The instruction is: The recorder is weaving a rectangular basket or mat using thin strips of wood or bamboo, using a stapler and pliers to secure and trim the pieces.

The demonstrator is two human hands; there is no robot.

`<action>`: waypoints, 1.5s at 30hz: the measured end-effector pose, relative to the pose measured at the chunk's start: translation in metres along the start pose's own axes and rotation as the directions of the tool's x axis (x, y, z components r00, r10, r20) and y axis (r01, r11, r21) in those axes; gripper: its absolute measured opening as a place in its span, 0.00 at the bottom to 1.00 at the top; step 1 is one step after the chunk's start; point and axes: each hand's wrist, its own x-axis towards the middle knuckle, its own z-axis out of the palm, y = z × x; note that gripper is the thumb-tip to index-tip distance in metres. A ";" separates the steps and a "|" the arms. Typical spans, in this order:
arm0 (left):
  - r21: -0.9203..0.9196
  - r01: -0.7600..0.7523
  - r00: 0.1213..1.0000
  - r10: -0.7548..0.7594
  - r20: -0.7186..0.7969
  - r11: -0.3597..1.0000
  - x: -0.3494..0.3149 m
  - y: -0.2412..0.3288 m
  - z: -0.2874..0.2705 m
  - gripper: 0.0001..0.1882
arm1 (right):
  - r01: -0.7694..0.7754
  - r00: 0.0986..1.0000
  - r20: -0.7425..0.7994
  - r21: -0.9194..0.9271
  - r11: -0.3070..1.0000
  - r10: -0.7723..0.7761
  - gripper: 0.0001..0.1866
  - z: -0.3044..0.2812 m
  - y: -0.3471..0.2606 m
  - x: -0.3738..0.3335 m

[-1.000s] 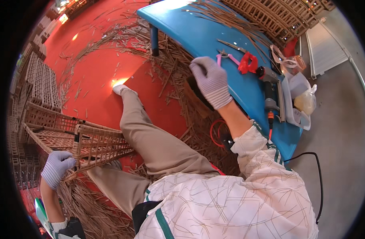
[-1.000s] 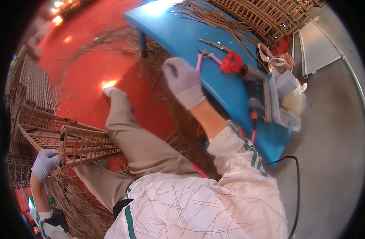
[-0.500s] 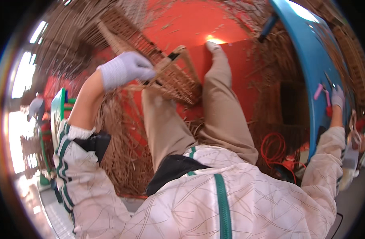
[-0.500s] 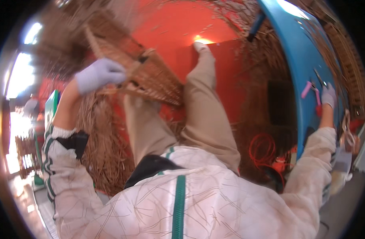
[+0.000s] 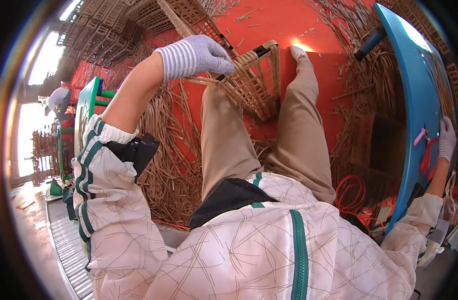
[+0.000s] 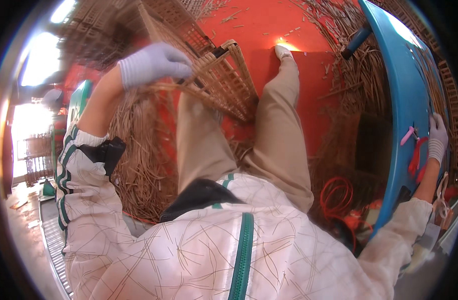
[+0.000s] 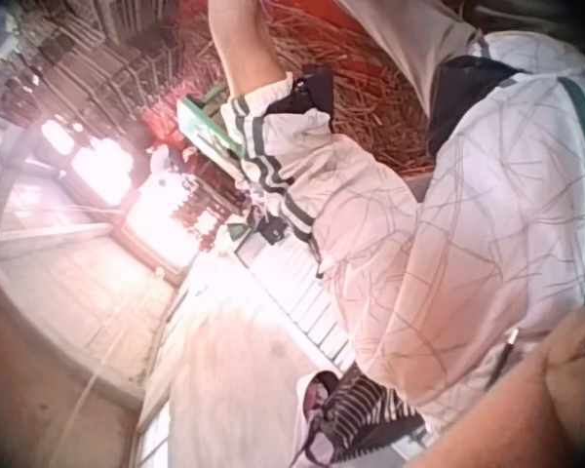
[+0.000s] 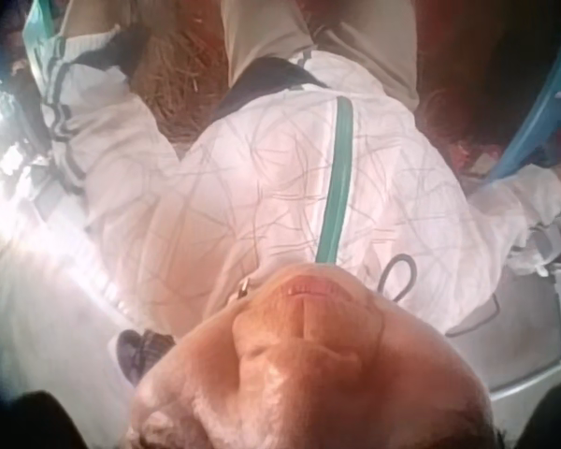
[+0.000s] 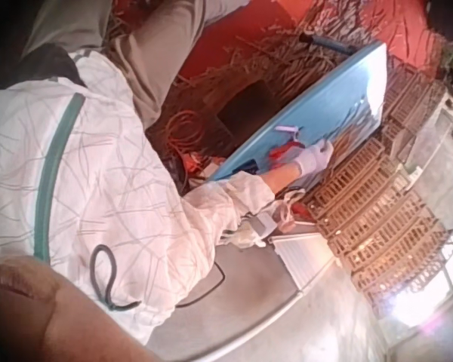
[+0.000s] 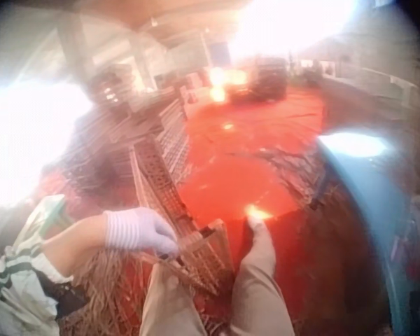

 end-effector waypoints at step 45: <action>0.350 0.160 0.708 0.140 -0.693 0.923 -0.042 0.021 0.076 0.16 | -0.316 0.947 -0.076 -0.383 0.868 0.311 0.24 0.023 -0.049 -0.073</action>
